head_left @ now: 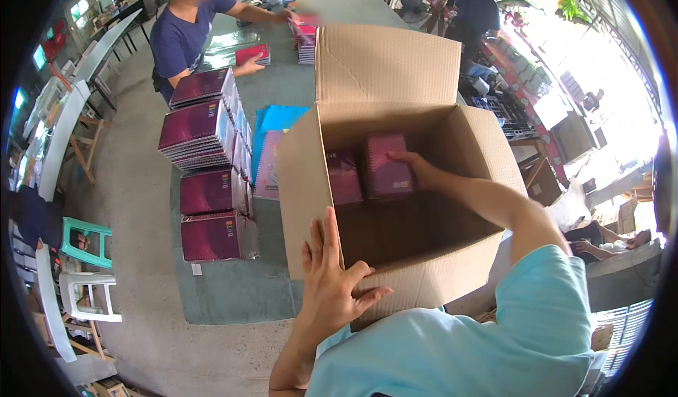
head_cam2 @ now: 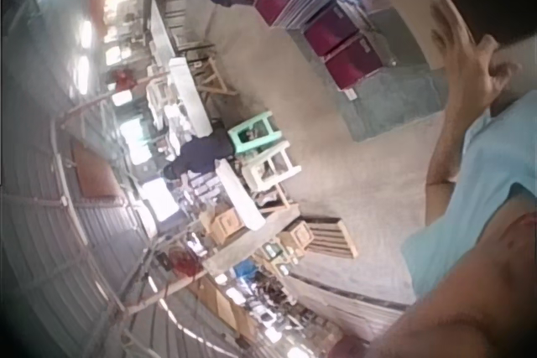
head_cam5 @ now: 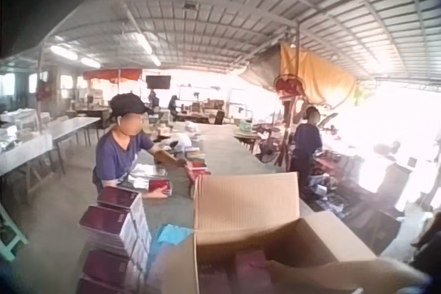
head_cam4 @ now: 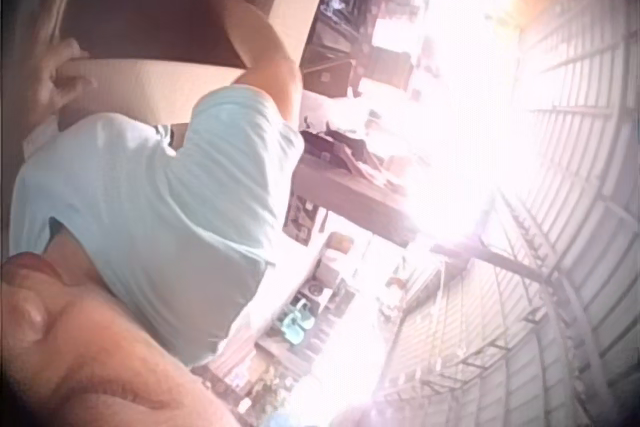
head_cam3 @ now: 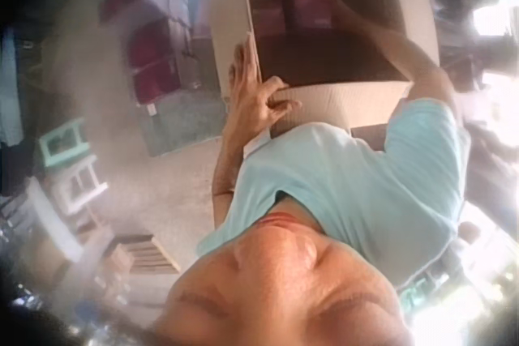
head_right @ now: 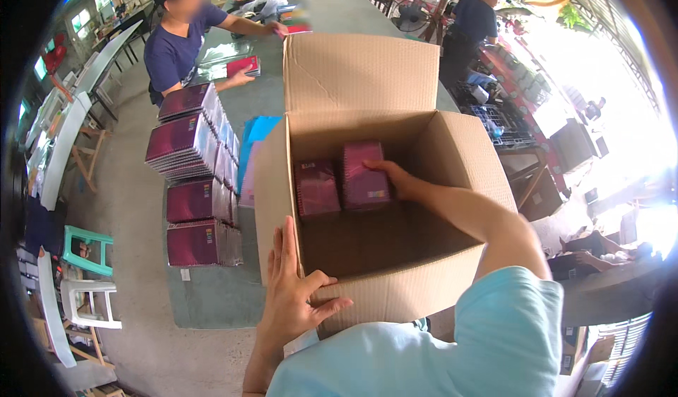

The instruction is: The person picks up stacks of purple books from a table and places them into a cardboard box. They then check off items in a notebook with a pen and use a tape dispenser to seal the top of the box.

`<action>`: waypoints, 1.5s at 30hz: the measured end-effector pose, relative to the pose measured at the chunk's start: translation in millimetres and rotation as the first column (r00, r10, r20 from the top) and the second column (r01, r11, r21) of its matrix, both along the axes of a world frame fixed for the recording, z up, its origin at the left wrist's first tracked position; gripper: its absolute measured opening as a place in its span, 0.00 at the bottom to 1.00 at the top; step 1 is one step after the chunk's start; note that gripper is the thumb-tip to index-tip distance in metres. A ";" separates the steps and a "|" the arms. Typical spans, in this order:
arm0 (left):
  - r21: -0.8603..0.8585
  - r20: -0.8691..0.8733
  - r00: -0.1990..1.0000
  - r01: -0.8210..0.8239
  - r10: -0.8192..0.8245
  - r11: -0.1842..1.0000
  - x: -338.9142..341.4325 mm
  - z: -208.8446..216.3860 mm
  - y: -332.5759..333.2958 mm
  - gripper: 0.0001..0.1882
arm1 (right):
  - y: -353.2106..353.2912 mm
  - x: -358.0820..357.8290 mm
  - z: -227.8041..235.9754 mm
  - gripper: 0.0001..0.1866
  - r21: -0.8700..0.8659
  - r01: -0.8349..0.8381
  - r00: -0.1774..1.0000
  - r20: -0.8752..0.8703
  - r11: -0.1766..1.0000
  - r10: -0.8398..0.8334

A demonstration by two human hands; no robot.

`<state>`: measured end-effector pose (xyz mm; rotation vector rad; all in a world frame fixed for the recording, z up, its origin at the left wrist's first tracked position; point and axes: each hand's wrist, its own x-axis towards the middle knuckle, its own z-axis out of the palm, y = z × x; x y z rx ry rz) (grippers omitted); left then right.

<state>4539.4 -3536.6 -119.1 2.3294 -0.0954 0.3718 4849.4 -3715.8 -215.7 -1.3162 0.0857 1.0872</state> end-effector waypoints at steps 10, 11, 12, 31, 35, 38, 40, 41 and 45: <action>-0.251 0.011 0.990 0.141 -0.142 0.958 13.3 1.2 12.9 0.19 | 25.3 -5.6 -72.8 0.26 -0.165 0.090 0.989 0.132 0.982 -0.068; -0.250 -0.001 0.989 0.141 -0.146 0.958 13.8 0.9 11.0 0.19 | 24.0 -4.2 -78.1 0.26 -0.163 0.091 0.990 0.120 0.982 -0.072; -0.243 0.014 0.990 0.138 -0.139 0.960 14.1 -1.3 8.4 0.19 | 22.6 -4.0 -83.6 0.26 -0.166 0.141 0.978 0.176 0.976 -0.112; -0.978 -0.118 0.789 0.012 0.603 -0.206 -27.4 -167.2 170.7 0.47 | 2.7 -84.2 196.4 0.41 -0.716 -0.262 0.115 0.642 0.646 0.758; -0.950 -0.311 0.349 -0.143 0.884 -0.278 18.6 -125.6 120.3 0.40 | -15.1 -75.9 170.0 0.42 -0.752 -0.260 0.185 0.577 0.606 0.795; -0.979 -0.147 0.200 -0.172 0.969 -0.113 22.8 -136.5 120.4 0.38 | -20.4 -71.2 163.6 0.43 -0.742 -0.169 -0.045 0.664 0.649 0.747; -0.971 -0.112 0.164 -0.228 0.980 -0.072 20.1 -146.5 122.9 0.37 | -16.5 -73.4 167.7 0.45 -0.717 -0.235 0.067 0.662 0.656 0.747; -0.982 -0.123 0.222 -0.166 0.967 -0.087 14.9 -151.0 124.2 0.35 | -16.6 -73.8 167.2 0.45 -0.714 -0.239 0.065 0.664 0.658 0.745; -0.958 0.169 0.592 0.288 0.788 -0.010 -60.3 -186.1 130.0 0.29 | -12.1 -81.2 175.5 0.44 -0.709 -0.281 0.047 0.663 0.646 0.747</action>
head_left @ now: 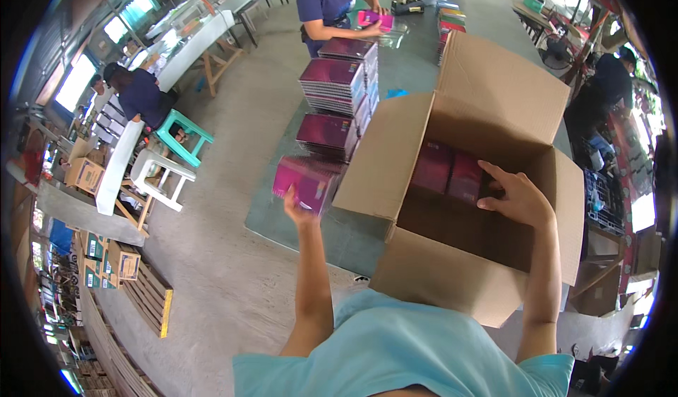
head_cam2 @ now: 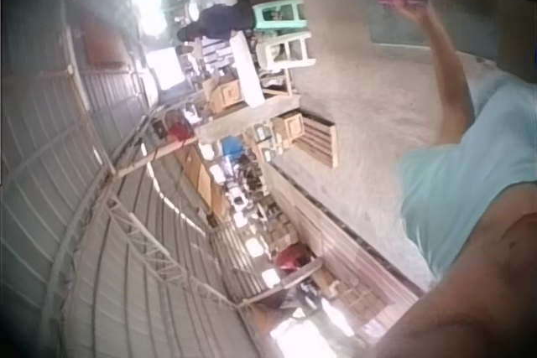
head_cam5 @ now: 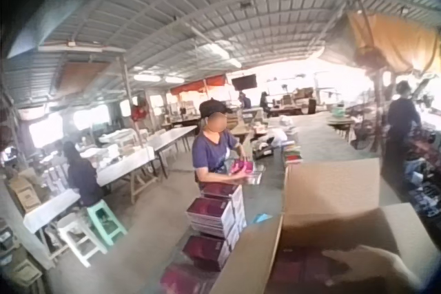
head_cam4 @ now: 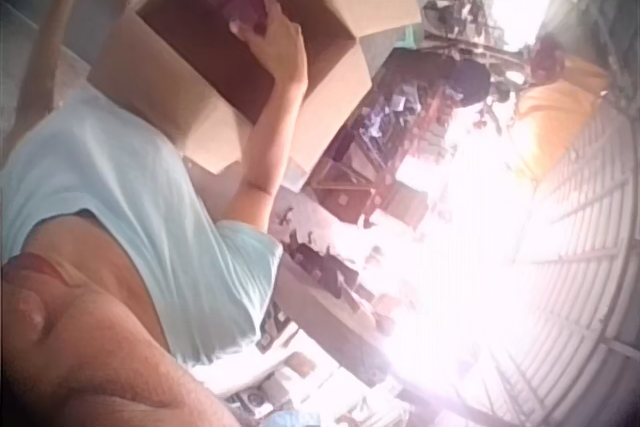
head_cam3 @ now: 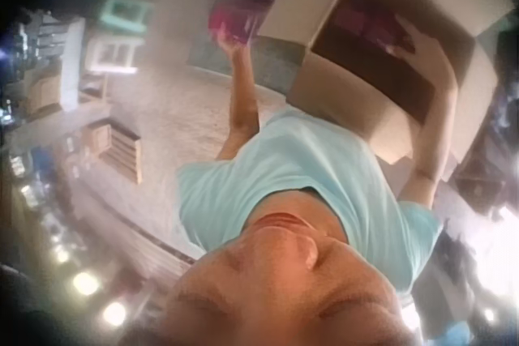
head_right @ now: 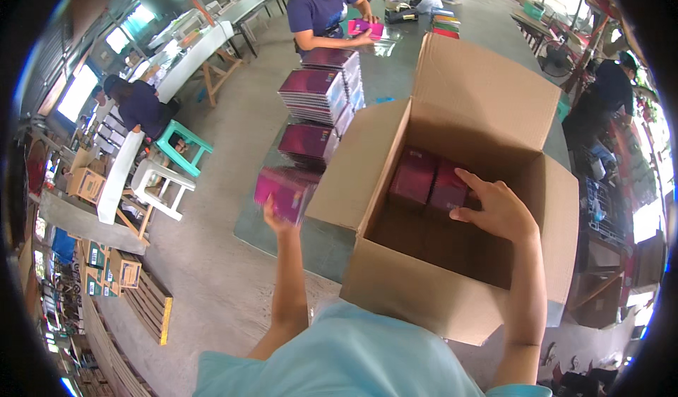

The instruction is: The person picks up stacks of purple books from a table and places them into a cardboard box. They then check off items in a notebook with a pen and use a tape dispenser to seal the top of the box.

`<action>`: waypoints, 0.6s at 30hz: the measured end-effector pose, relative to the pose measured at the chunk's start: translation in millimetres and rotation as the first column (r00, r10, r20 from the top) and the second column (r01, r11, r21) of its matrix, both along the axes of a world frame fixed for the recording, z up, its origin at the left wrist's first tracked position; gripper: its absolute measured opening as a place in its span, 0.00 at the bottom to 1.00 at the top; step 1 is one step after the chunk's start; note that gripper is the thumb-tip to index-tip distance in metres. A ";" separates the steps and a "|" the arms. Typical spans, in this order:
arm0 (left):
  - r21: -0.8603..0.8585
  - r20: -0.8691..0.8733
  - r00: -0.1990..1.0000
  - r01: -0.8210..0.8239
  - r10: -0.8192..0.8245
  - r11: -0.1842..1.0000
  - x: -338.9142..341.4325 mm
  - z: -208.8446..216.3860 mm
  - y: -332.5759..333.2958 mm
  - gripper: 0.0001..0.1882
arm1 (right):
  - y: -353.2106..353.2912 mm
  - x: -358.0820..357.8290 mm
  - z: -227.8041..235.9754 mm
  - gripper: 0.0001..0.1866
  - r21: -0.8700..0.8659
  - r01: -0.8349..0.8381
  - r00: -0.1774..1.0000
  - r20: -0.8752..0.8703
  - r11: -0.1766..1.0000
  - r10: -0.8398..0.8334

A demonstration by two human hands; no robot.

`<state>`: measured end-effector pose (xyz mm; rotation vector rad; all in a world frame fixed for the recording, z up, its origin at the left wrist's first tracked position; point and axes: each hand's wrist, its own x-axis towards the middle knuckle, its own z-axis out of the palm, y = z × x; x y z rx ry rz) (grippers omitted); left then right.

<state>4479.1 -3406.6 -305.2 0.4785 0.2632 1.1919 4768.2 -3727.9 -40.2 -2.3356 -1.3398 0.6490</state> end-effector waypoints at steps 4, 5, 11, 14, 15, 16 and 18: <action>0.124 0.230 0.973 -0.030 0.001 0.992 -55.0 11.2 -9.8 0.34 | -4.9 -8.3 9.9 0.44 -0.015 0.003 1.000 -0.022 1.000 -0.003; 0.230 0.204 0.976 0.022 -0.070 0.973 -60.7 19.7 -7.2 0.36 | -4.7 -9.7 6.6 0.46 -0.023 0.036 0.998 -0.052 0.999 -0.037; 0.493 0.316 0.814 0.298 -0.488 0.817 -40.4 164.3 -43.3 0.43 | 7.7 -49.7 24.9 0.50 0.537 -0.018 0.976 -0.174 0.844 0.131; 0.556 0.256 0.748 0.404 -0.613 0.726 -18.9 234.0 -83.3 0.48 | 29.1 -75.7 45.9 0.61 0.637 0.026 0.830 -0.442 0.770 0.339; 0.542 0.224 0.747 0.438 -0.626 0.717 -3.2 247.4 -92.3 0.45 | 32.7 -77.6 54.0 0.65 0.631 0.049 0.780 -0.508 0.774 0.365; 0.494 0.125 0.799 0.464 -0.588 0.735 8.9 260.8 -107.8 0.41 | 34.5 -81.0 63.0 0.68 0.634 0.048 0.747 -0.536 0.772 0.393; 0.360 -0.149 0.832 0.549 -0.535 0.754 39.3 280.5 -142.3 0.34 | 26.3 -75.0 59.9 0.63 0.628 0.199 0.674 -0.645 0.752 0.361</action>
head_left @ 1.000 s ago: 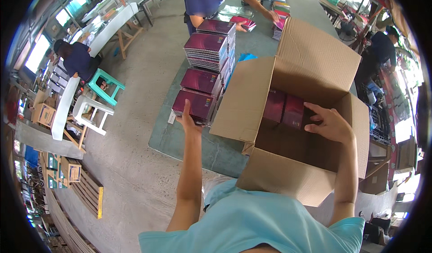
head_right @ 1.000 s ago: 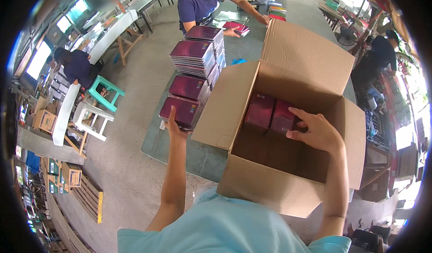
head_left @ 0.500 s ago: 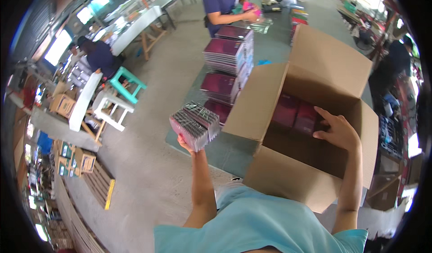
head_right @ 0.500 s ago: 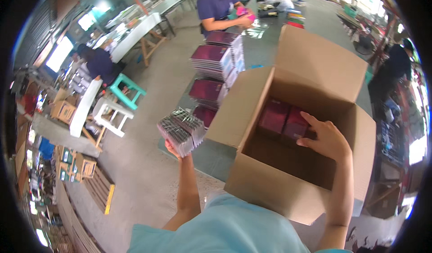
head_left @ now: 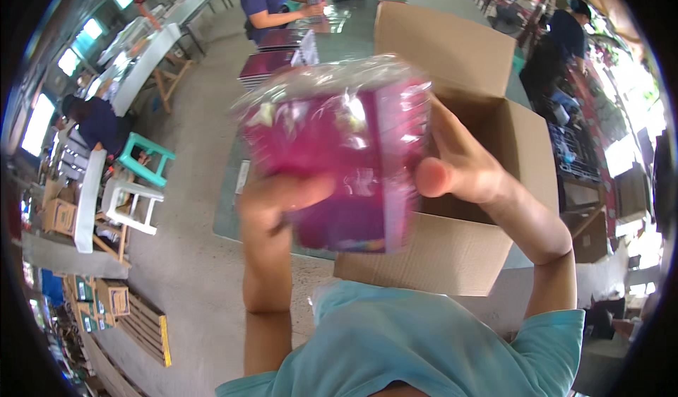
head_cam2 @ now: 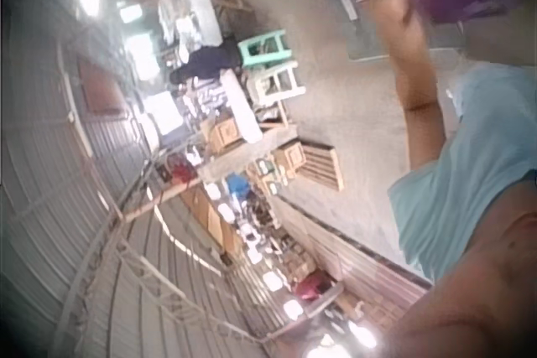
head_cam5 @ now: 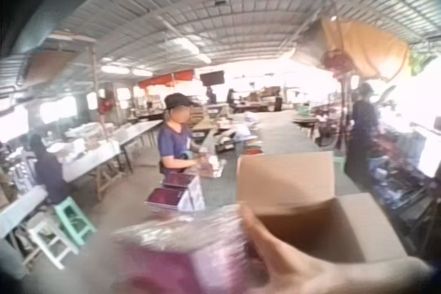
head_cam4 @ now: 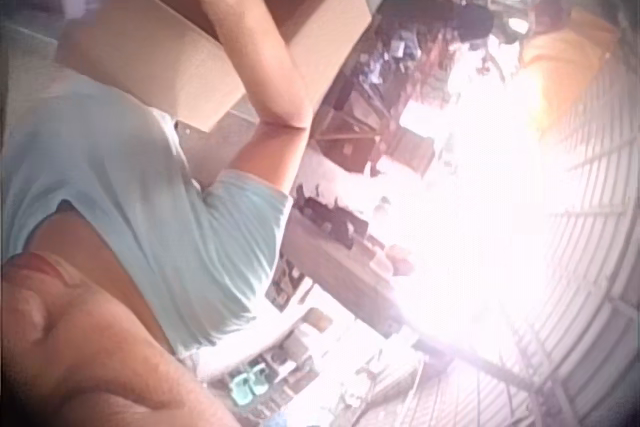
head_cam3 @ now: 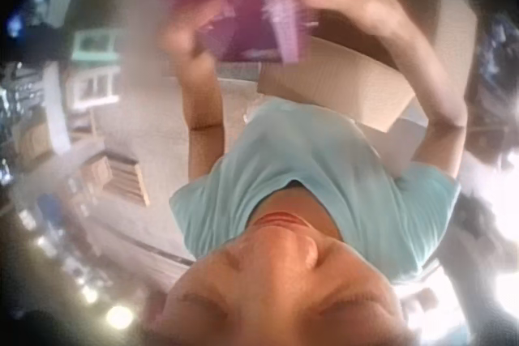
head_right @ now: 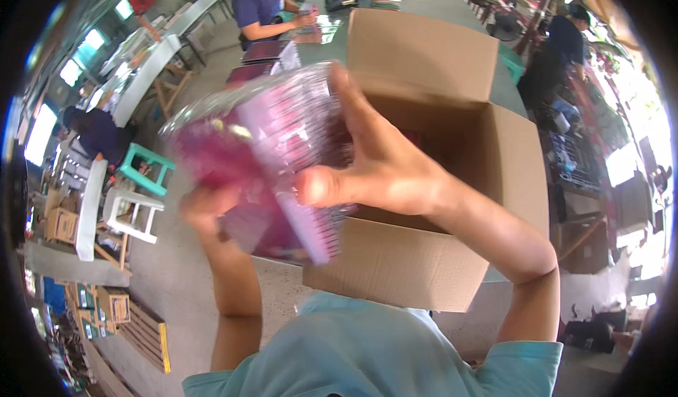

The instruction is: The person picks up stacks of purple books from a table and places them into a cardboard box. They then check off items in a notebook with a pen and use a tape dispenser to seal the top of the box.

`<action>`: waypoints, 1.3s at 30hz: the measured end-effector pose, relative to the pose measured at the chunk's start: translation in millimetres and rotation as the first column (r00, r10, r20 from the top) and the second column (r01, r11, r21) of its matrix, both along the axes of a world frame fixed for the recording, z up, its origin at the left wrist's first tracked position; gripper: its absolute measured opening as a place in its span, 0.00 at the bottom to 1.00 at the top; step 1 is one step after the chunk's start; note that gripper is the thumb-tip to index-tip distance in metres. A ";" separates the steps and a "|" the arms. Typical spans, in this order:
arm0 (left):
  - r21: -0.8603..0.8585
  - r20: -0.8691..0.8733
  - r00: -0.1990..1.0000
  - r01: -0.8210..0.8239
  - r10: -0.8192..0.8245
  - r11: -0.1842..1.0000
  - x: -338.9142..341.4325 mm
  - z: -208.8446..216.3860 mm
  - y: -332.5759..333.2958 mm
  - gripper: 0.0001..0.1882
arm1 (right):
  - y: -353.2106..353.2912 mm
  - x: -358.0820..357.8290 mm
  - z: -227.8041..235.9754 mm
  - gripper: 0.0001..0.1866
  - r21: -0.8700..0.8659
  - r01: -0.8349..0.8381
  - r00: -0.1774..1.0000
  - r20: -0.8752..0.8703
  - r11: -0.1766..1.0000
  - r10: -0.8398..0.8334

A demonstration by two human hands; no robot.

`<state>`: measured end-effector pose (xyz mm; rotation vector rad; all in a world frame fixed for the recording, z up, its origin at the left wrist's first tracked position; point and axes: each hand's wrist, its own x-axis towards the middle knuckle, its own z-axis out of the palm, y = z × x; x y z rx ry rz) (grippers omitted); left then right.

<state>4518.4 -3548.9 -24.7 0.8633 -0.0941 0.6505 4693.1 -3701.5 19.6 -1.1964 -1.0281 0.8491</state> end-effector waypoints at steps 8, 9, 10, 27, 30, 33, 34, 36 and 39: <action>0.362 -0.509 0.860 0.164 0.047 0.917 139.1 -22.4 -24.7 0.63 | -33.9 52.3 -66.7 0.38 -0.156 0.191 0.873 -0.425 0.969 -0.240; 0.452 -0.534 0.839 0.181 0.102 0.873 132.4 -31.7 -17.3 0.67 | -32.4 58.2 -79.7 0.38 -0.149 0.126 0.800 -0.569 0.981 -0.189; 0.611 -0.424 0.878 0.098 0.220 0.786 120.3 -29.8 -9.3 0.63 | -34.8 65.9 -94.2 0.38 -0.131 0.085 0.700 -0.698 0.988 -0.153; 0.072 -0.332 0.943 -0.005 0.029 0.997 47.5 -180.0 -11.2 0.51 | 29.3 25.4 -273.6 0.29 -0.445 -0.238 0.344 -0.870 0.863 -0.354; 0.127 -0.335 0.942 0.055 -0.009 0.990 51.0 -181.9 -8.3 0.51 | 31.0 24.0 -283.1 0.29 -0.535 -0.224 0.401 -0.813 0.815 -0.423; 0.171 -0.376 0.927 0.067 0.002 0.983 45.5 -184.4 -3.5 0.47 | 32.3 21.0 -296.6 0.26 -0.627 -0.207 0.562 -0.704 0.751 -0.433; 0.189 -0.381 0.924 0.049 0.027 0.981 42.1 -186.3 1.7 0.47 | 35.4 22.4 -302.8 0.26 -0.618 -0.186 0.615 -0.680 0.764 -0.400; 0.158 -0.443 0.896 0.050 0.026 0.986 39.9 -187.9 15.8 0.41 | 35.8 36.9 -317.0 0.25 -0.580 -0.187 0.692 -0.651 0.793 -0.312; 0.232 -0.580 0.791 -0.066 0.193 0.970 44.8 -176.2 73.5 0.35 | 20.4 71.4 -318.7 0.37 -0.597 -0.273 0.883 -0.467 0.755 -0.050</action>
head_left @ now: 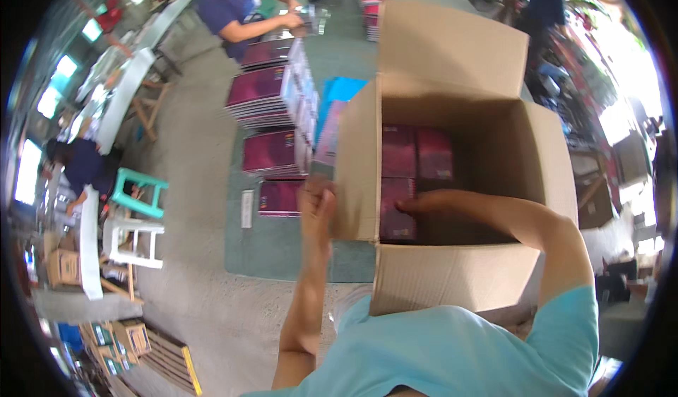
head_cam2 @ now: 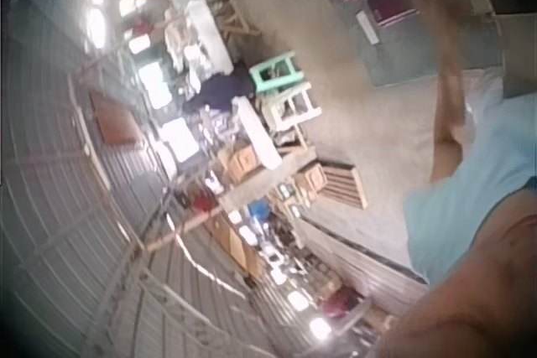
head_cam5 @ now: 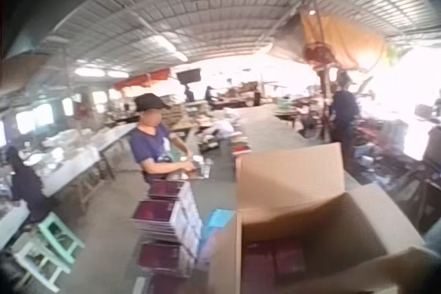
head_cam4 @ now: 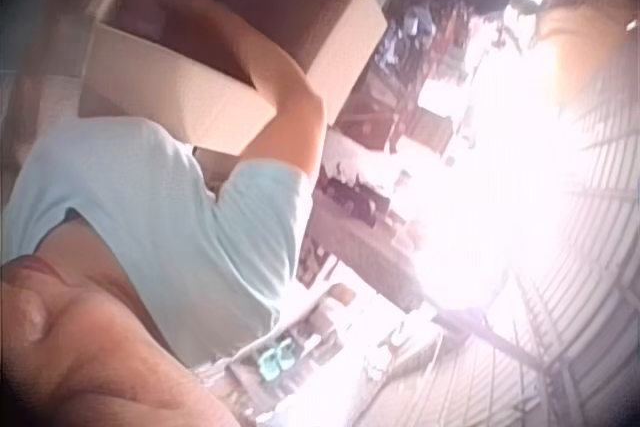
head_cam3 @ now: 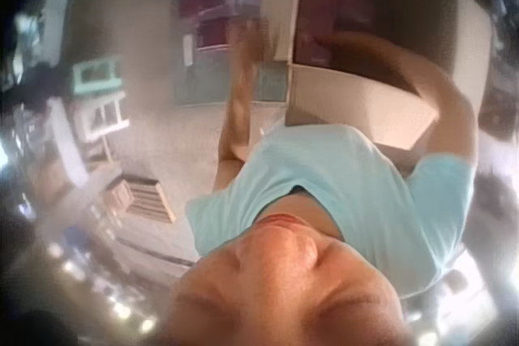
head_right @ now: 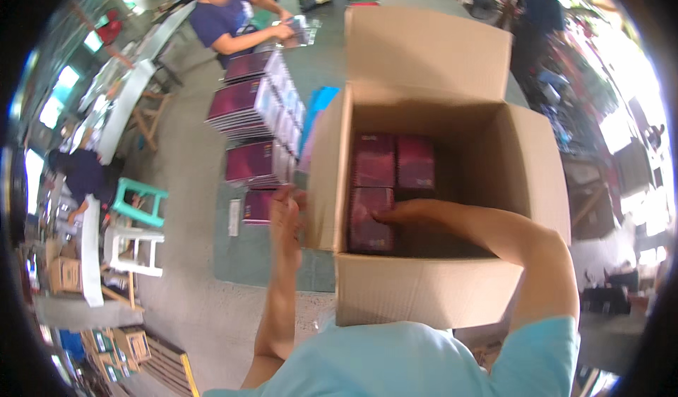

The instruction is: The person picks up stacks of purple books from a table and places them into a cardboard box. They then check off items in a notebook with a pen and use a tape dispenser to seal the top of the box.

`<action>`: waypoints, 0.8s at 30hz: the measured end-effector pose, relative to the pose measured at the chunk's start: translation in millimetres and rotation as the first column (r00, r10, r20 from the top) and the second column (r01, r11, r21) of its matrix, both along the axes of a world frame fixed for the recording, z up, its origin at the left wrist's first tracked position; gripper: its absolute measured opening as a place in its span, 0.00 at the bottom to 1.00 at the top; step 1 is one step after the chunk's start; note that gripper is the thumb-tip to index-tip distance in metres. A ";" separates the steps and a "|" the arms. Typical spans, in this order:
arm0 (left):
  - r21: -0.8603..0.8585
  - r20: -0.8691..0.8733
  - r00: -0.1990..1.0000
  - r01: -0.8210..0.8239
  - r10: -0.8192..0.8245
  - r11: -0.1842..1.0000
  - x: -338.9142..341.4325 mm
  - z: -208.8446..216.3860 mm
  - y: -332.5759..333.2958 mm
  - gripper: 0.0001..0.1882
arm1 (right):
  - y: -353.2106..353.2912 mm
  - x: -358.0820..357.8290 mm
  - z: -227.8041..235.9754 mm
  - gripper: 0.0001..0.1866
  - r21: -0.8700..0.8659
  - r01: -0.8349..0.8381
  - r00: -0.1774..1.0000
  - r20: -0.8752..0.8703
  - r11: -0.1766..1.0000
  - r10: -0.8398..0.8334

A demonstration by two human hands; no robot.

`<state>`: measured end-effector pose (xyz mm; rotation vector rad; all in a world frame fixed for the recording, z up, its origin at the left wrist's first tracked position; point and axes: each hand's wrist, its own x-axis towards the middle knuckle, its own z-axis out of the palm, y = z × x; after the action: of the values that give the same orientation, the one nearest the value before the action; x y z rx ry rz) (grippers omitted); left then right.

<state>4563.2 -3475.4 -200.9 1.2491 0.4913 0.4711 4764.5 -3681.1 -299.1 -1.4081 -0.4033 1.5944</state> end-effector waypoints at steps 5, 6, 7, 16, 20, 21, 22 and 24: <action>0.328 -0.106 0.597 -0.734 0.795 0.595 -12.9 -31.9 149.4 0.50 | 21.6 4.7 198.5 0.36 -0.707 -0.276 -0.017 0.681 0.651 0.732; 0.111 -0.261 0.659 -0.706 0.706 0.700 -15.9 -47.6 176.0 0.48 | 17.3 -1.7 226.1 0.35 -0.634 -0.300 0.028 0.741 0.713 0.671; -0.128 -0.378 0.734 -0.645 0.564 0.754 -13.0 -62.8 189.9 0.45 | 10.8 -3.5 245.9 0.35 -0.558 -0.308 0.083 0.791 0.771 0.606; -0.263 -0.265 0.721 -0.693 0.640 0.672 49.6 -76.5 187.7 0.65 | -31.9 -28.8 258.0 0.41 -0.414 -0.266 0.180 0.866 0.871 0.466; -0.287 -0.068 0.670 -0.723 0.739 0.629 62.4 -55.2 144.4 0.59 | -40.6 -17.8 237.2 0.44 -0.281 -0.274 0.135 0.936 0.920 0.326; -0.296 0.087 0.621 -0.731 0.779 0.615 60.4 -63.5 141.9 0.56 | -39.5 -19.2 239.4 0.44 -0.278 -0.279 0.127 0.938 0.919 0.322; -0.296 0.095 0.627 -0.724 0.773 0.623 64.2 -64.3 134.8 0.56 | -39.7 -19.9 239.9 0.45 -0.333 -0.277 0.134 0.915 0.901 0.380; -0.306 0.048 0.611 -0.744 0.790 0.594 75.0 -65.1 123.5 0.48 | -38.1 -19.6 245.7 0.46 -0.386 -0.259 0.144 0.891 0.886 0.430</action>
<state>4638.2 -3351.9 -266.1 0.6635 0.9180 1.2184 4745.0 -3719.2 -53.3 -2.4963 -1.5024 0.7741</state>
